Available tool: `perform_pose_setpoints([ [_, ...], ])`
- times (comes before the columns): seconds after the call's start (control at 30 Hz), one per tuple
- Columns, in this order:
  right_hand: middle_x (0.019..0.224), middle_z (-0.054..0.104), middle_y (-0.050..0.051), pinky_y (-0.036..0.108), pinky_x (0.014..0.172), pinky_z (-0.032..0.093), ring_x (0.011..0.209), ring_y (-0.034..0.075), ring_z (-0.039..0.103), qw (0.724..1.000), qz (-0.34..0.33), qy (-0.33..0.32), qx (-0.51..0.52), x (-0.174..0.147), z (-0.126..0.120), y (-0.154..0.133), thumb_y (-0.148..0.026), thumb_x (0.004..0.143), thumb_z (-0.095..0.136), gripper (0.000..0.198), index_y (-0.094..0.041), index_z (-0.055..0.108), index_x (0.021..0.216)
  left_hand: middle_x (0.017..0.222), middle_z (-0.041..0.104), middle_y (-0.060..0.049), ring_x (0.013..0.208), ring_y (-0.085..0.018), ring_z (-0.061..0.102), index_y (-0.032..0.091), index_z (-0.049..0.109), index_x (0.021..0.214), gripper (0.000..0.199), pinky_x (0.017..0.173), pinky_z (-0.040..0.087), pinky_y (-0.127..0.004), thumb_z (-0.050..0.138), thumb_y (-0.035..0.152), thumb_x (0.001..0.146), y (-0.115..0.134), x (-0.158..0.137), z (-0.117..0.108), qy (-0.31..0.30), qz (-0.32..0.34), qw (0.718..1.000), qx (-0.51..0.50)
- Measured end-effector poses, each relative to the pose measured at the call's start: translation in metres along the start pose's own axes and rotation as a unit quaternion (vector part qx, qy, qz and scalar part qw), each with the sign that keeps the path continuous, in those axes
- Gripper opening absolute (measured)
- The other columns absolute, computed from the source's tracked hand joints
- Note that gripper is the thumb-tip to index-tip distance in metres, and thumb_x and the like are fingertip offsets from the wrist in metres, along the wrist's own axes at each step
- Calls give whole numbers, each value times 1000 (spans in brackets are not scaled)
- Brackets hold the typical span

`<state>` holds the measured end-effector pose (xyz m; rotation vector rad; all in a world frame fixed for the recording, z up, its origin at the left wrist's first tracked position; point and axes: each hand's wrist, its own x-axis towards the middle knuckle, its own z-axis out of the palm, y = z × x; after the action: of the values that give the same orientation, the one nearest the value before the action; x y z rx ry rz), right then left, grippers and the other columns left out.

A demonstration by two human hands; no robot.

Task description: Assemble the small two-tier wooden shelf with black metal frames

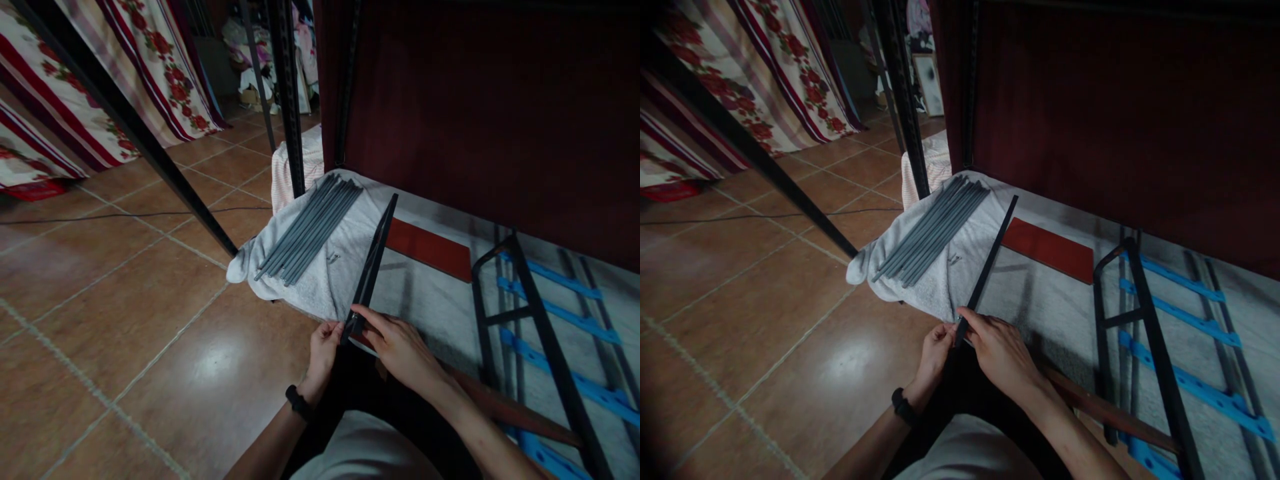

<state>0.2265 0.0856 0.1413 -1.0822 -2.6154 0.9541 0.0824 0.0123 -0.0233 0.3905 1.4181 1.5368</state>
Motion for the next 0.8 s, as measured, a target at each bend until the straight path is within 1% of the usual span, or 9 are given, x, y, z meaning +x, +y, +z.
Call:
perform_pose_setpoints([
  [0.1,128,76,6,37,96,58,112,23,75,1000,1,-1,-4,0,0,0,-13,99,51,52,-29,57,148,65,65,-2,63,-14,55,16,72,71,37,66,45,-28,82,51,71,0,1,-1,-7,19,999,29],
  [0.17,127,76,6,36,96,58,112,23,75,1000,1,-1,-3,0,0,0,-14,100,51,50,-29,58,148,75,72,-5,73,-17,62,16,75,79,34,74,48,-29,82,48,71,0,0,-1,-3,35,999,40],
  [0.23,126,77,6,35,96,58,111,23,75,1000,0,0,-1,0,0,0,-14,100,51,50,-28,58,148,83,74,-6,78,-18,64,16,76,87,36,77,48,-30,81,48,72,-1,-2,0,3,33,999,27],
  [0.3,126,77,6,34,96,58,110,22,75,1000,-2,-1,-2,0,0,0,-13,99,52,53,-29,57,149,78,71,-4,72,-16,61,16,75,85,38,72,47,-28,80,52,74,-1,-3,0,3,19,1000,10],
  [0.4,127,77,6,34,96,58,110,22,75,1000,-1,-2,-6,0,-1,0,-12,99,51,55,-29,55,151,66,64,0,61,-13,53,16,70,73,38,64,42,-27,79,54,74,-1,-1,1,-4,7,1000,13],
  [0.47,128,76,6,34,96,58,111,22,75,1000,-1,-2,-9,0,-1,0,-12,99,51,54,-29,56,150,66,65,-1,63,-14,55,17,70,73,35,66,44,-27,81,50,73,-1,0,1,-8,15,1000,23],
  [0.6,129,76,6,34,97,58,113,22,74,1000,-3,-3,-6,0,-1,-1,-12,99,50,54,-28,57,149,80,73,-5,77,-18,63,17,75,83,34,78,49,-30,80,48,73,-2,-1,0,-4,31,999,21],
  [0.7,128,76,6,36,98,57,113,22,74,1000,0,-5,-1,0,-1,-2,-12,99,49,55,-29,55,151,73,68,-3,69,-16,58,17,72,79,38,72,47,-28,79,54,73,-3,-1,0,8,18,1000,12],
  [0.8,127,76,6,37,98,57,112,22,74,1000,0,-5,4,0,-2,-3,-12,99,49,55,-29,55,151,64,62,-1,62,-14,52,17,68,70,39,66,44,-27,80,55,71,-2,0,0,-4,11,999,31],
])
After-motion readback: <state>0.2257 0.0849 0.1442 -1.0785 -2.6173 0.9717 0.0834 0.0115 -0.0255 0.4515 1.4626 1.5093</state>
